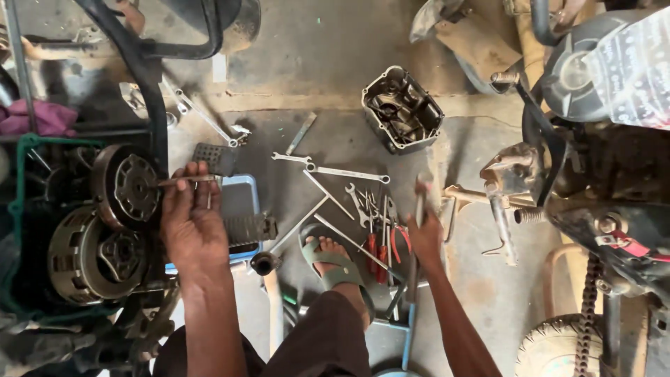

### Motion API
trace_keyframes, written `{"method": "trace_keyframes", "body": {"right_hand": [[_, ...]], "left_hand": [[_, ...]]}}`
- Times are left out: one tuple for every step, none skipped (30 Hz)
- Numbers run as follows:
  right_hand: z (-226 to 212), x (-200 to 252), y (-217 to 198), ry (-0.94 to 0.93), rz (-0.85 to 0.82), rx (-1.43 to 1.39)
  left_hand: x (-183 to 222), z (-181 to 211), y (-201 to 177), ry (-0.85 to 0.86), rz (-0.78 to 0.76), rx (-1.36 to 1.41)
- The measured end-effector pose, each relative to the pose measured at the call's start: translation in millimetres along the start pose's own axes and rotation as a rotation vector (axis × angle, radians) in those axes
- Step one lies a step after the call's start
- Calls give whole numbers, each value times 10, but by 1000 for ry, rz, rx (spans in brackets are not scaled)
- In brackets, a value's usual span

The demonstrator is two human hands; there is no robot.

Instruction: The person works on the clutch assembly of a motorcycle engine, holding a long metal rod against a component and striking it with a hammer to drive it into place. They reposition the rod repeatedly, pick up and set down wrenches and pliers from the ground, and continue tapping the part into the engine.

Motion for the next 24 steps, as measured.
{"method": "trace_keyframes", "body": {"right_hand": [[177,118,-64,-49,40,133],[353,240,-126,-99,79,266],[370,269,-161,-99,77,268],[439,288,-191,12,38,317],[513,332,-202,126,1,361],[542,343,-214,130,2,359],[555,356,-203,114,-9,406],[564,372,-190,97,-19,453],[604,371,-152,96,-21,449],[604,377,-112,30,-4,477],[600,375,-73,-39,12,505],[585,426,-60,-44,7,503],[522,476,-22,-118,41,522],[457,531,16,-191,75,541],[394,621,41,-198,69,531],[304,719,65,-257,76,541],[211,806,93,-316,85,548],[140,876,103,-324,83,537],[117,938,184,-259,-59,576],[97,1017,261,-193,-201,614],[190,1067,318,-208,-207,601],[354,1114,422,-116,-333,716],[525,1169,514,-20,-455,833],[571,1149,485,-35,-459,823]], "left_hand": [[14,7,5,9,-15,9],[28,13,10,18,-30,19],[35,5,9,18,-27,19],[43,-2,26,26,-47,10],[35,-1,49,30,-71,-3],[27,-15,59,27,-73,-6],[19,-16,54,22,-50,-9],[10,-13,48,17,-27,-12],[0,-14,47,20,-27,-15],[-9,-10,53,19,-45,-21],[-7,-2,50,21,-60,-26],[5,-11,64,27,-57,-27],[13,-11,60,2,-26,-34],[22,-8,58,-23,4,-40],[24,-3,51,-12,5,-46],[27,-10,44,-26,10,-51],[17,-15,46,-39,11,-55],[-1,-39,14,-27,9,-61],[-12,-49,-12,-19,-27,-52],[-20,-52,-38,-12,-64,-44],[-18,-46,-41,7,-64,-52],[-19,-49,-54,3,-49,-50],[-27,-59,-65,-2,-34,-47],[-28,-25,-55,15,-35,-54]]}}
Point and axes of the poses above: each hand's wrist, its own x-axis away from the middle knuckle, its own y-axis out of the palm, z = x × y, the point moved 5 cm from there along -x, towards the middle knuckle, and after that the axes turned 7 degrees about -z, right-handed, at the moved point
